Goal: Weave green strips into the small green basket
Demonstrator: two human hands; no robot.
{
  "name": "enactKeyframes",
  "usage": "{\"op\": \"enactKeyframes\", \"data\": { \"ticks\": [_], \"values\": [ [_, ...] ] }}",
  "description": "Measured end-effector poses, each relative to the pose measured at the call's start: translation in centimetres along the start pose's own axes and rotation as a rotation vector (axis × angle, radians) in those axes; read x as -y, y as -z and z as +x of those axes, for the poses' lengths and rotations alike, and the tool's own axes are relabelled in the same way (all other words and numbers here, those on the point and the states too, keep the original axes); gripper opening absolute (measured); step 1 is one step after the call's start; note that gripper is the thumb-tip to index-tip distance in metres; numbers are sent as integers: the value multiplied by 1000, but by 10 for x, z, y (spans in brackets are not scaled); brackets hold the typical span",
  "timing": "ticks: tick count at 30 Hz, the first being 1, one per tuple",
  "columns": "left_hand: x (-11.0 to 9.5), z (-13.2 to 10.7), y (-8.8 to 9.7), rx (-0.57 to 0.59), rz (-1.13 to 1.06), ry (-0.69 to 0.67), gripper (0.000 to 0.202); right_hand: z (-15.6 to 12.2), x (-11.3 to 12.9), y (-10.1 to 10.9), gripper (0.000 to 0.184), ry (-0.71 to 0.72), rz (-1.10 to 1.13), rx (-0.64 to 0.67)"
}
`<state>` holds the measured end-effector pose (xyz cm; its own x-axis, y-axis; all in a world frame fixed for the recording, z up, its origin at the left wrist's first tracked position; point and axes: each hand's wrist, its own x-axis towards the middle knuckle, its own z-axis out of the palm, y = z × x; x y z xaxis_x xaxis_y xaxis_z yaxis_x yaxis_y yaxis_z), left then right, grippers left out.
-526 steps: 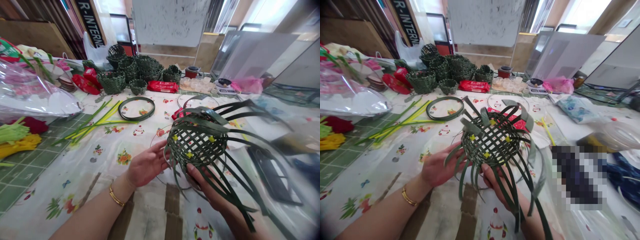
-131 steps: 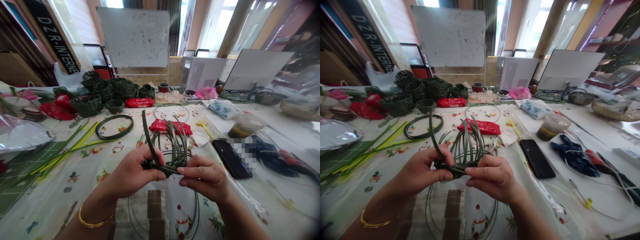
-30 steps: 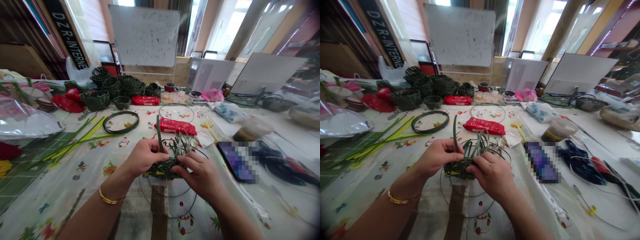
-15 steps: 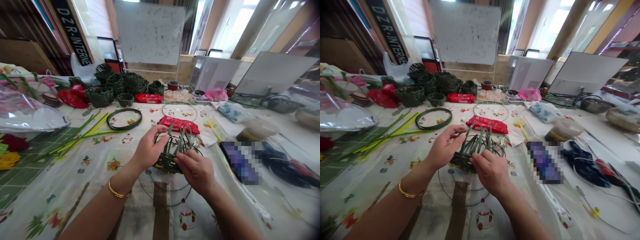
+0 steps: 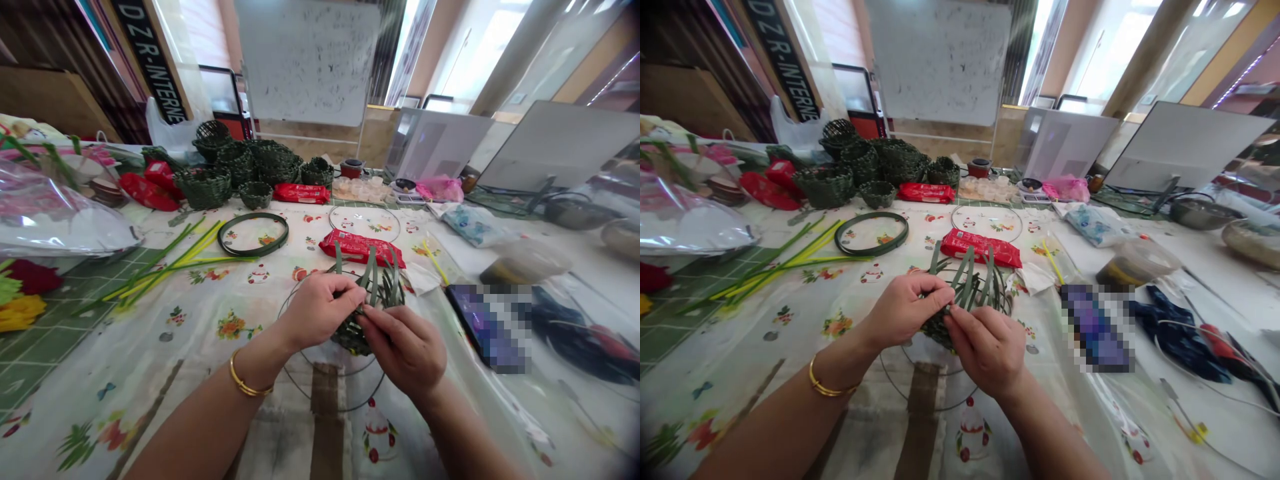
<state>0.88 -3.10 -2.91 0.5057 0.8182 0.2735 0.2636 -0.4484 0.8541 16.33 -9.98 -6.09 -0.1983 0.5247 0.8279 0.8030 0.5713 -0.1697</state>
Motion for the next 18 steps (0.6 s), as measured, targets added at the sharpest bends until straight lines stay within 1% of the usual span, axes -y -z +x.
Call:
{"op": "enactKeyframes", "data": {
  "ticks": [3,6,9,10,11,15,16,18],
  "values": [
    [4,1,-1,47,-130,95,27,1,-1,2,17,-15,49,26],
    [8,3,2,101,-316,206,25,3,-4,2,13,-113,128,67],
    [9,4,8,259,-451,276,22,3,-6,1,9,-206,172,115],
    [9,5,10,300,-456,280,20,3,-6,1,9,-217,176,126],
    [8,5,12,317,-447,281,19,2,-6,2,10,-218,175,131],
    [3,6,20,253,-358,296,13,0,-4,6,13,-172,134,116],
    [1,5,22,262,-342,295,13,0,-3,8,14,-147,112,107],
    [-1,4,25,322,-322,277,16,0,-1,11,15,-82,60,88]
  ]
}}
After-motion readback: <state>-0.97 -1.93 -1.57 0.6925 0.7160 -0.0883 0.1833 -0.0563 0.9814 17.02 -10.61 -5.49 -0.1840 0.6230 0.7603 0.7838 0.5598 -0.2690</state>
